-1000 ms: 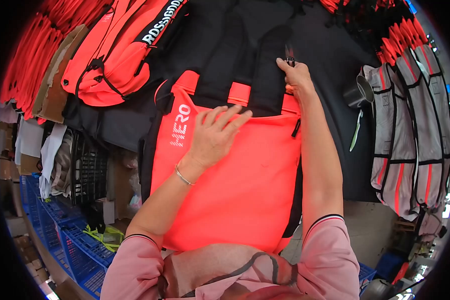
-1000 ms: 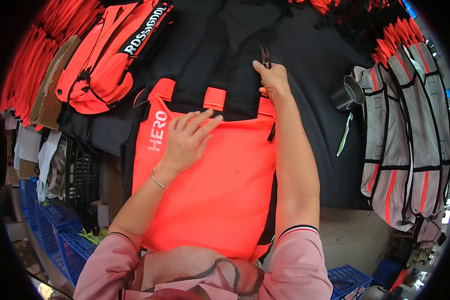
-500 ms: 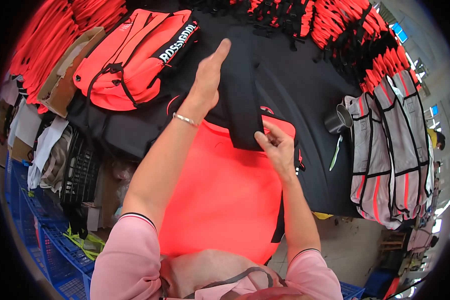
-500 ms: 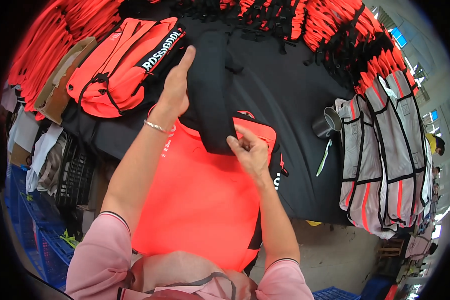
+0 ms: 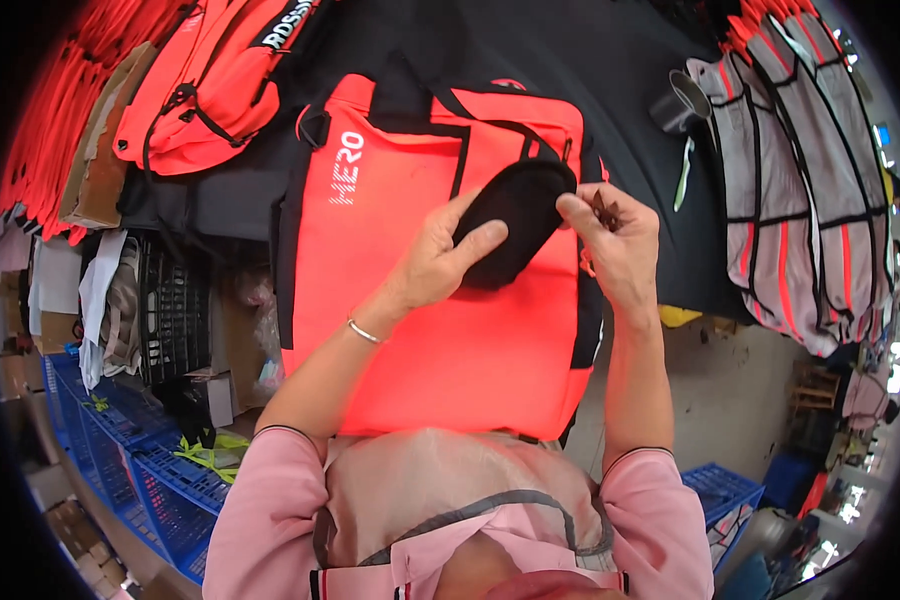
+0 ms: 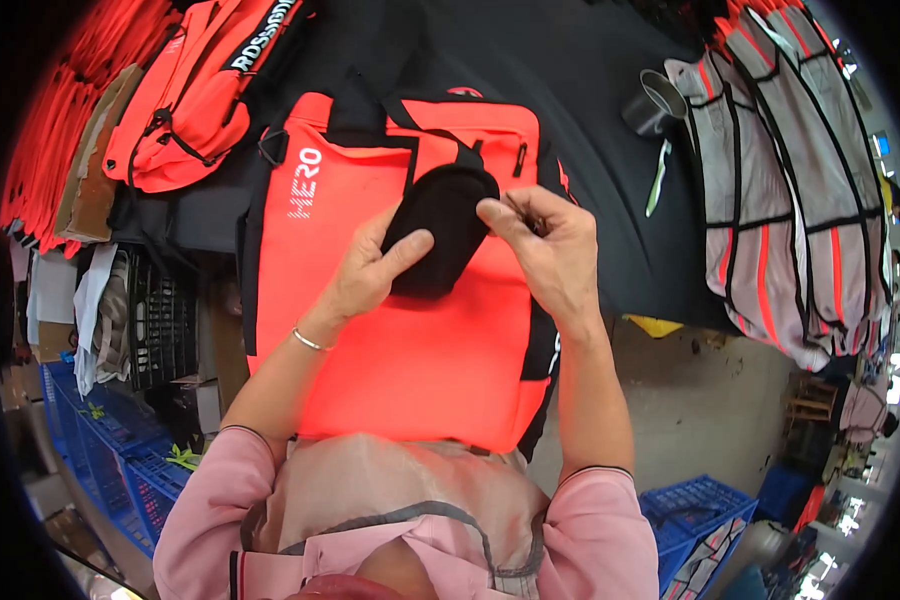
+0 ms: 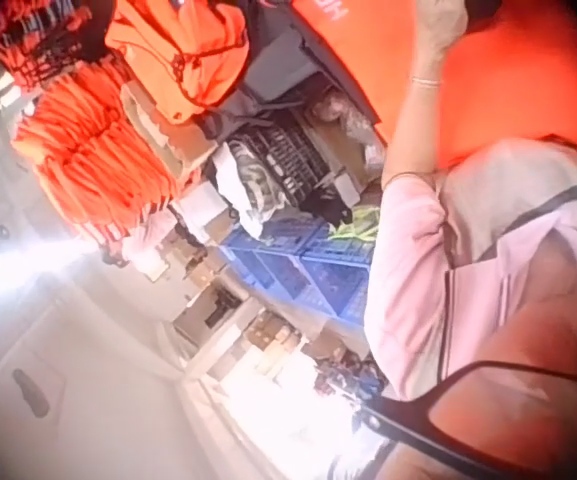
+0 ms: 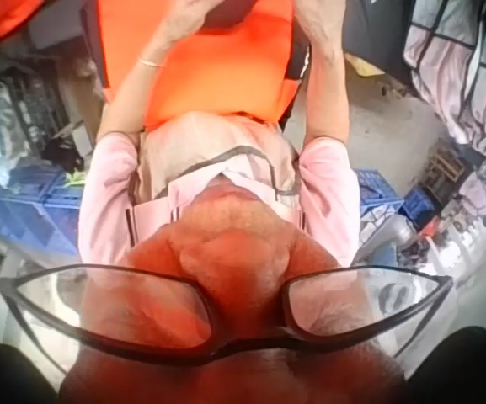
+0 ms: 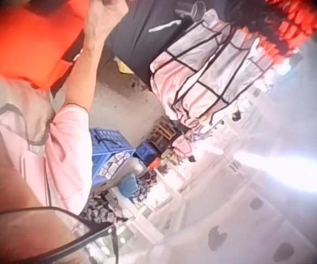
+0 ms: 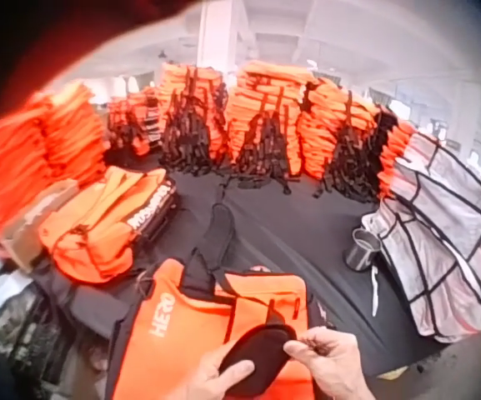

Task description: Cleaning and inspecting the seams and zippers of backpacks using a toothbrush and thread snips.

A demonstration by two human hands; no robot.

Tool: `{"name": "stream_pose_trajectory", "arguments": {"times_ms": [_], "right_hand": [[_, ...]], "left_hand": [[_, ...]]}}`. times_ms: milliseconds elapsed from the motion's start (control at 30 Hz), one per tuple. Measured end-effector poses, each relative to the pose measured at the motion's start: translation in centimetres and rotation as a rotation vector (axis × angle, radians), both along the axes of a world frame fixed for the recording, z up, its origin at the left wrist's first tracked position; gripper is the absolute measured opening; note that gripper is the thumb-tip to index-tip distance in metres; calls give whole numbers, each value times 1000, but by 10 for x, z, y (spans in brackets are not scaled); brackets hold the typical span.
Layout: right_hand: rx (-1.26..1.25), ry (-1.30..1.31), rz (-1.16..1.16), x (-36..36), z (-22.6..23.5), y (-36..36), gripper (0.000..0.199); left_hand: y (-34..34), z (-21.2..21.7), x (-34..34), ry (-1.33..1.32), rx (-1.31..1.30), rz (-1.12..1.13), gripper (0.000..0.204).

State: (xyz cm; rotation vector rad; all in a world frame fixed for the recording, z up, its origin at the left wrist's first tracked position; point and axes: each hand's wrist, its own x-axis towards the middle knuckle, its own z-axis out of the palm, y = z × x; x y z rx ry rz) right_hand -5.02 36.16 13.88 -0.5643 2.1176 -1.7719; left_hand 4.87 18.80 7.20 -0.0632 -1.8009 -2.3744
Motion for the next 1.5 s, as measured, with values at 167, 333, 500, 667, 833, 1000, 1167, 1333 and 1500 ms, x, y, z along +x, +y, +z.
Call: {"name": "stream_pose_trajectory", "arguments": {"times_ms": [167, 333, 500, 667, 833, 1000, 1167, 1333, 1500], "right_hand": [[-55, 135, -96, 4, -10, 21, 34], [-114, -192, -39, 15, -12, 30, 23], [-43, -768, -30, 39, -26, 31, 24], [17, -858, 191, 46, -54, 46, 27], [86, -208, -46, 75, -35, 68, 35], [109, -13, -185, 114, -34, 74, 25], [261, 257, -113, 116, -56, 75, 27], [390, 369, -67, 112, -50, 68, 27], [481, 451, -16, 109, -44, 69, 25]], "left_hand": [[31, -1, -1, 101, -94, 40, 32], [33, 7, 6, 210, -508, 80, 27], [29, 11, 26, 458, -852, 114, 30], [45, -22, 54, 375, -717, 200, 35], [56, -34, 72, 150, -555, 267, 29], [59, -39, 76, 57, -507, 240, 24], [58, -44, 78, 55, -522, 218, 27], [57, -46, 78, 64, -503, 197, 27], [55, -49, 77, 80, -500, 168, 27]]}}
